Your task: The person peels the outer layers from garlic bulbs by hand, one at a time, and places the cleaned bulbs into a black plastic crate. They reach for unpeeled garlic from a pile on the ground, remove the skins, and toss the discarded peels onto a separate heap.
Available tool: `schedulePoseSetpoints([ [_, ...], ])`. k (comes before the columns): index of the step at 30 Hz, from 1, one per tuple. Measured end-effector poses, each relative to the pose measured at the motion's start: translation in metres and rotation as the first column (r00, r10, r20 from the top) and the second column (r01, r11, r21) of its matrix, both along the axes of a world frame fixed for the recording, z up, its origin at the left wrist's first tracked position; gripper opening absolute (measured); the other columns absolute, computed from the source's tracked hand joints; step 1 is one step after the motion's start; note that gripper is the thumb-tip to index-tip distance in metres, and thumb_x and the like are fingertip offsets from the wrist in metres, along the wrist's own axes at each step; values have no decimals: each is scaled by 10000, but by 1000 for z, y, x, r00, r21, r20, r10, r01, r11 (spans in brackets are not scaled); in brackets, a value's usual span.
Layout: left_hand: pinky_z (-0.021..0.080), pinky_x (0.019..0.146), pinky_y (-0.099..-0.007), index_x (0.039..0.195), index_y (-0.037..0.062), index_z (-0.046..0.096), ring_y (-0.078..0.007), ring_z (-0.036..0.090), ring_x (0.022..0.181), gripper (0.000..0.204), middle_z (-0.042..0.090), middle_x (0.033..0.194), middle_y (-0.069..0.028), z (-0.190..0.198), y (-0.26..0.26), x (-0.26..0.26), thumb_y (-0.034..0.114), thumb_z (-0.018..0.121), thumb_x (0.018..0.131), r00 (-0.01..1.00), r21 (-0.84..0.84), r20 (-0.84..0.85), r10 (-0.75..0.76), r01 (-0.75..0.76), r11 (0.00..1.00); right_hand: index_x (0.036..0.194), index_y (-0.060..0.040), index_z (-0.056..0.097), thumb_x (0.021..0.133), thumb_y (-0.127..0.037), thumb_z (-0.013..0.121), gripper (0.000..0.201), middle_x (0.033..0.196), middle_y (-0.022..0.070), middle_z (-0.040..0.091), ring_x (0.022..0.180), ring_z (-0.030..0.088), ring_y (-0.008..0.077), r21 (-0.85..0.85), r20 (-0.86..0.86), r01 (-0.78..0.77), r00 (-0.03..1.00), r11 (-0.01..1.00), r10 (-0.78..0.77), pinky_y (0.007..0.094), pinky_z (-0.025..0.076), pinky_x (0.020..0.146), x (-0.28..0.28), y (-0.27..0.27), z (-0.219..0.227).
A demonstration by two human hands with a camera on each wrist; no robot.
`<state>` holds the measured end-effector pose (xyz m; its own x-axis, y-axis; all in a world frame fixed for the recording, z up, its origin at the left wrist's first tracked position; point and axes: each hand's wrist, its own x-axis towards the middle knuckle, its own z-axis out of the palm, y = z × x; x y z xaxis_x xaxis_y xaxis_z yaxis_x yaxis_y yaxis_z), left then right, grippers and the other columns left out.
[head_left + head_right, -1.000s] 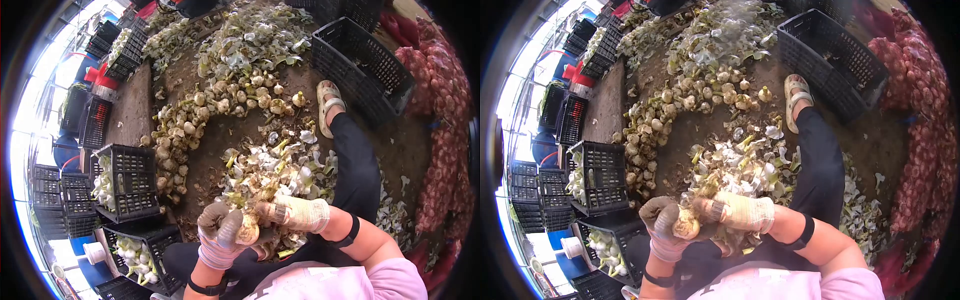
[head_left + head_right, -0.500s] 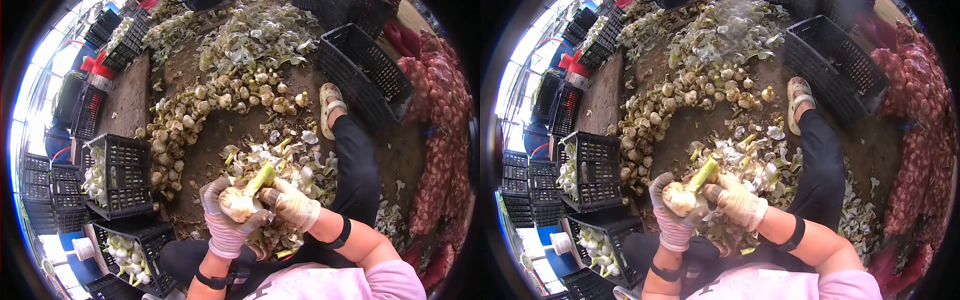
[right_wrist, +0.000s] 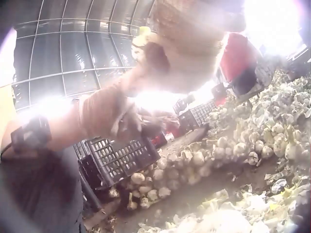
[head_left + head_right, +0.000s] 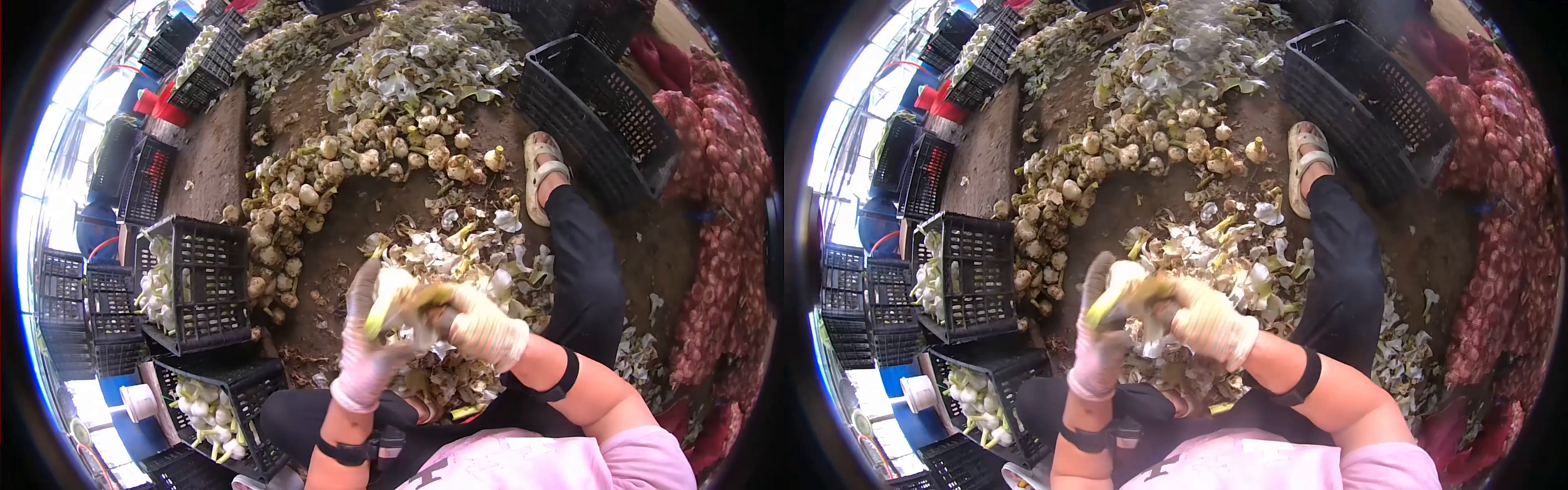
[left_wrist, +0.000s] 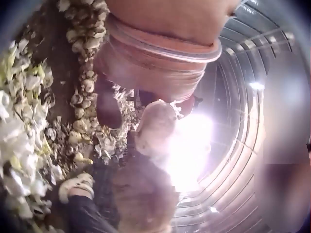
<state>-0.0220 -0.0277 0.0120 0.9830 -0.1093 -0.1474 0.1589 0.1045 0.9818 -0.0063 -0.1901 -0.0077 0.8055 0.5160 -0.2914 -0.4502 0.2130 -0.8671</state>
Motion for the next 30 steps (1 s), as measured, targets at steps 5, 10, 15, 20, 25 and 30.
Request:
schedulePoseSetpoints([
  [5, 500, 804, -283, 1108, -38, 590, -158, 608, 898, 630, 635, 984, -112, -13, 5, 9, 535, 583, 845, 986, -27, -57, 159, -161, 987, 1054, -56, 617, 830, -30, 481, 263, 907, 20, 622, 852, 555, 101, 62, 15, -72, 997, 995, 71, 252, 457, 795, 1, -10, 7],
  [10, 457, 937, -341, 1287, -38, 485, -230, 603, 1020, 582, 598, 1174, -161, -6, 17, -3, 346, 601, 867, 971, -341, -146, -192, 133, 931, 1080, -20, 579, 860, -85, 488, 247, 965, 9, 599, 884, 541, 92, 377, 66, 183, 972, 908, -223, 253, 447, 813, 22, -26, -37],
  [15, 459, 942, -339, 1448, 106, 268, -257, 528, 1157, 770, 405, 1381, -146, 1, 21, -3, 275, 665, 811, 995, -379, 9, -98, 94, 921, 1265, -39, 459, 800, -150, 619, 505, 1067, 60, 577, 943, 539, 131, -240, 235, 16, 971, 971, 42, 283, 453, 837, 30, -33, -35],
  [20, 445, 937, -359, 1427, 118, 311, -269, 513, 1135, 774, 420, 1280, -91, -3, 22, -5, 281, 702, 780, 978, -143, 178, -109, 136, 980, 1400, -20, 281, 733, -438, 756, 919, 1281, 92, 470, 1109, 516, 180, 392, -160, -73, 976, 917, 146, 365, 453, 930, 1, -2, -13],
  [25, 466, 763, -356, 1228, 36, 509, -227, 534, 900, 682, 466, 1059, -124, -7, 29, 3, 557, 602, 797, 790, 657, 580, -200, -307, 688, 1305, -28, 402, 817, -264, 712, 624, 1200, 99, 565, 1099, 558, 206, 414, -271, 168, 961, 895, -56, 372, 461, 938, 6, 12, -10],
  [30, 515, 849, -326, 1239, 26, 479, -230, 599, 993, 587, 563, 1158, -106, 1, 29, -5, 352, 707, 807, 949, -263, -313, 43, -130, 956, 1248, -46, 513, 852, -335, 661, 512, 1145, 51, 603, 1037, 582, 153, 592, -178, 257, 966, 764, -186, 276, 491, 808, 14, 11, -14],
])
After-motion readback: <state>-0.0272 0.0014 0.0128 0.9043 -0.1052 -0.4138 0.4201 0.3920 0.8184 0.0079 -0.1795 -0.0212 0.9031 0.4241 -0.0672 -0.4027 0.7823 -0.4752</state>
